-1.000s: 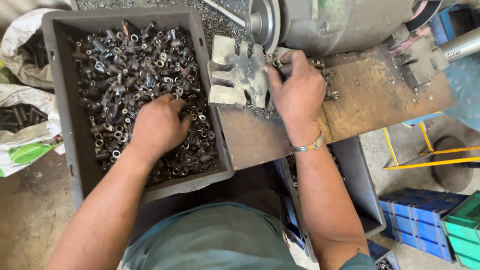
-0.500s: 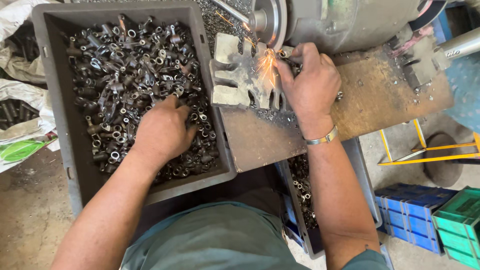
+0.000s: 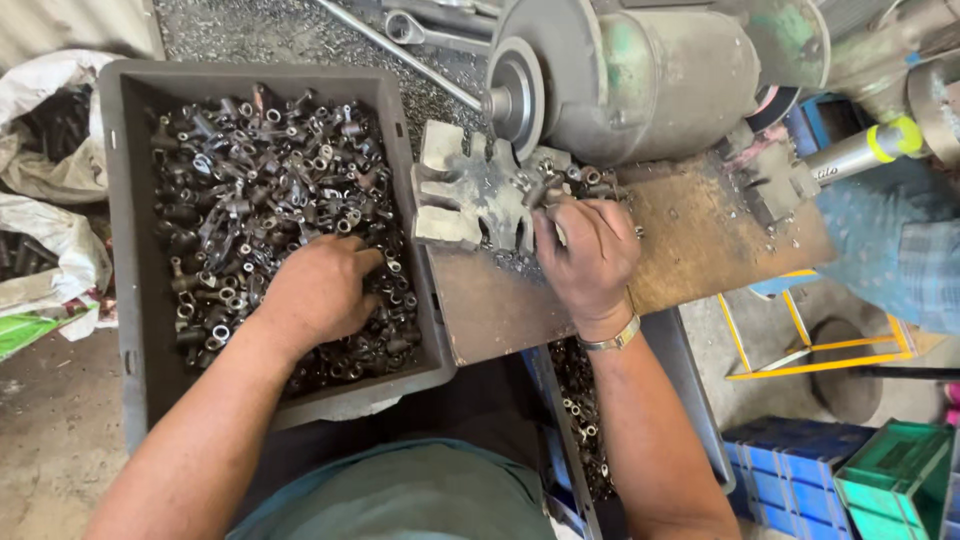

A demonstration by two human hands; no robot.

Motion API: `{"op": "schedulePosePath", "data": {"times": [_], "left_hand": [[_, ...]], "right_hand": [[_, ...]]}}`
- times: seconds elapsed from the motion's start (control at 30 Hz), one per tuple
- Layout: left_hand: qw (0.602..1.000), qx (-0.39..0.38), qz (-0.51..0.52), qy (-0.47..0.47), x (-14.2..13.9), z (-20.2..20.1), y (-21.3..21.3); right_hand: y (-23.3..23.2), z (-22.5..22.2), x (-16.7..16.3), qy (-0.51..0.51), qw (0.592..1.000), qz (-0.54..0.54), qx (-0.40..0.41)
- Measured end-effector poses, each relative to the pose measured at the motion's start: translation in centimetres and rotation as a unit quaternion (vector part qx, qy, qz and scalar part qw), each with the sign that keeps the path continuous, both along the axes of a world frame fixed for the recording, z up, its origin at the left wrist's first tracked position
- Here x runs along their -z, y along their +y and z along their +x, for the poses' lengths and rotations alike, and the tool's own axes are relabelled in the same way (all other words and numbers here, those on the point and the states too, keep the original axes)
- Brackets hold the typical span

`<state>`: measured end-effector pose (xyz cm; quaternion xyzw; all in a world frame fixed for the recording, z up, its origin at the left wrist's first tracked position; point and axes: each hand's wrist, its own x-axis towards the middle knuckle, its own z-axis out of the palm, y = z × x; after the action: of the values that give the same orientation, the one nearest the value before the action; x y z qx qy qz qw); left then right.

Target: The person picks small metal fittings one at a time from a bin and holds each against a spinning bench grinder, producing sparks as the ends are ground. Ground pieces are placed on the bench or into a second container, and the person occasionally turns a piece over in their hands before grinding the other side.

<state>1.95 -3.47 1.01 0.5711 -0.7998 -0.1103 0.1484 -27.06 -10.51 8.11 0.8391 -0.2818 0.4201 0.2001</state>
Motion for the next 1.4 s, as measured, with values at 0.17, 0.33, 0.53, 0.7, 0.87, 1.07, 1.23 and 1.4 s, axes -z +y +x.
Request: {"op": "schedulePosePath", "data": {"times": [0.17,0.33,0.53,0.7,0.87,1.07,1.23,1.4], "left_hand": [[0.993,-0.022,-0.031,0.108,-0.9,0.2,0.4],[0.894,-0.088,0.013,0.44,-2.0,1.5,0.5],[0.653,-0.021,0.185,0.734,-0.3,0.0,0.8],[0.622,0.009,0.231,0.748,-0.7,-0.2,0.7],[0.891,-0.125,0.166,0.404,-2.1,0.0,0.6],[0.987,-0.12,-0.01,0.105,-1.4,-0.3,0.7],[0.991,-0.128,0.01,0.046,-0.9,-0.4,0.6],[0.993,-0.114,0.01,0.034,-0.7,-0.5,0.6]], "right_hand": [[1.5,-1.6,-0.8,0.018,0.993,0.031,0.113],[4.4,0.5,-2.0,-0.081,0.984,0.116,0.112],[6.7,7.0,-1.1,-0.054,0.937,0.312,-0.144],[5.6,6.7,-0.7,-0.053,0.955,0.262,-0.128],[1.1,2.8,-0.7,-0.078,0.972,0.203,0.087],[-2.6,1.4,0.7,-0.051,0.948,0.25,0.191],[-3.1,1.4,1.0,-0.05,0.952,0.234,0.193],[-3.0,0.9,1.1,-0.043,0.957,0.234,0.166]]}}
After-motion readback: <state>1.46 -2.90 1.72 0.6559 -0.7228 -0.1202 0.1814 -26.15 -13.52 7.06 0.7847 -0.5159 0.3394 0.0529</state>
